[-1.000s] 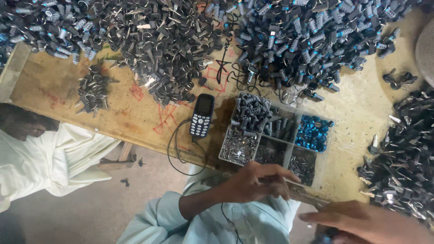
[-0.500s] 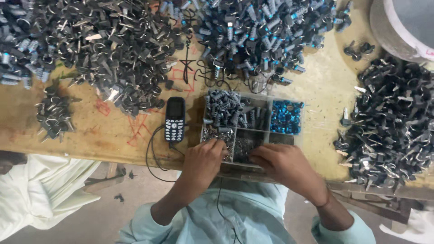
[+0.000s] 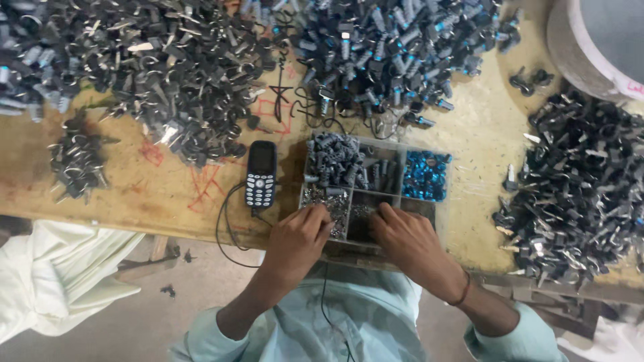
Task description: The person sits at a workbench assembling small plastic and metal components by hand. They pick grey plastic bodies and blue caps from a compartment tray, insert small metal pins into the parts, press the pieces together, and place finished assemblies onto piles on the table.
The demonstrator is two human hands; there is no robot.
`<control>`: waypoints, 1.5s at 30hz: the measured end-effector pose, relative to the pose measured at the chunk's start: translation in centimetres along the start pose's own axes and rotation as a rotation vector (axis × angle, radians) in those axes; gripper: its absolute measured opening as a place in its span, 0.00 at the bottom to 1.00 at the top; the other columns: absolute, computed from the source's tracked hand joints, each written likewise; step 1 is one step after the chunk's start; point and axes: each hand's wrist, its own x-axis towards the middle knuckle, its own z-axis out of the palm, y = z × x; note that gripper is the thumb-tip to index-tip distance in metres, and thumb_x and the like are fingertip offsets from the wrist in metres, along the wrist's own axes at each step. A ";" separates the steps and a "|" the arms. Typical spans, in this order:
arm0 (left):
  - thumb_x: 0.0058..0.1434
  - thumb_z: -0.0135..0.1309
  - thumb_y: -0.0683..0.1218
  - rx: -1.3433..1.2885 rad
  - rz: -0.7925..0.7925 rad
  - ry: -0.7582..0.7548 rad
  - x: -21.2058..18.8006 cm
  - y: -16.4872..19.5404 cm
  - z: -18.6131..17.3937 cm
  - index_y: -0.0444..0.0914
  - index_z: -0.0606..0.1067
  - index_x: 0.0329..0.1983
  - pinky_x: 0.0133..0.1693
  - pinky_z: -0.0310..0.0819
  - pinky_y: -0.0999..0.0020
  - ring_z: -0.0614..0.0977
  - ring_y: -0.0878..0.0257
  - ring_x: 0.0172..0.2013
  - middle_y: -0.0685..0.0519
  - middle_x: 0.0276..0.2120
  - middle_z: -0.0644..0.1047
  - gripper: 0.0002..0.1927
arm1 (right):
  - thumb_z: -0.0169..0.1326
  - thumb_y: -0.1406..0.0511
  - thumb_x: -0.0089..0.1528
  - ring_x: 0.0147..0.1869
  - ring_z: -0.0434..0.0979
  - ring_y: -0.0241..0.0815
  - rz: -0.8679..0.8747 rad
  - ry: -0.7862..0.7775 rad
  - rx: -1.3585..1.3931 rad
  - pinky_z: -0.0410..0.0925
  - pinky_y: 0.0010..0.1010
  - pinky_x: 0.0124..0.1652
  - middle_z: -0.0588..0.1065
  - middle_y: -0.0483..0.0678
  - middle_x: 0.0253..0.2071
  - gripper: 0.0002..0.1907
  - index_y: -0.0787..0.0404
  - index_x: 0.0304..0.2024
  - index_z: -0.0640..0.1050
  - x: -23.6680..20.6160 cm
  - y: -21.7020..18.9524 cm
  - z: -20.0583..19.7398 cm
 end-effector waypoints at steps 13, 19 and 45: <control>0.58 0.61 0.40 -0.197 0.019 0.101 -0.4 0.6 -2.0 0.38 0.77 0.37 0.37 0.76 0.58 0.83 0.50 0.36 0.49 0.33 0.80 0.05 | 0.55 0.63 0.62 0.36 0.77 0.57 0.154 -0.002 0.057 0.68 0.50 0.31 0.70 0.52 0.38 0.09 0.60 0.40 0.72 0.6 -1.3 0.2; 0.60 0.61 0.40 -0.397 -0.141 0.015 0.7 0.3 -1.5 0.36 0.77 0.40 0.34 0.80 0.64 0.87 0.56 0.33 0.49 0.33 0.82 0.06 | 0.56 0.68 0.61 0.37 0.76 0.61 0.185 0.189 0.385 0.68 0.49 0.31 0.72 0.53 0.44 0.07 0.60 0.41 0.72 0.3 -1.1 -0.9; 0.65 0.54 0.36 -0.281 -0.016 0.150 1.6 0.7 0.3 0.36 0.75 0.47 0.40 0.75 0.57 0.82 0.48 0.42 0.45 0.41 0.80 0.08 | 0.51 0.68 0.65 0.40 0.77 0.57 0.288 0.188 0.529 0.69 0.43 0.38 0.72 0.54 0.47 0.07 0.64 0.46 0.71 -0.3 0.4 -0.2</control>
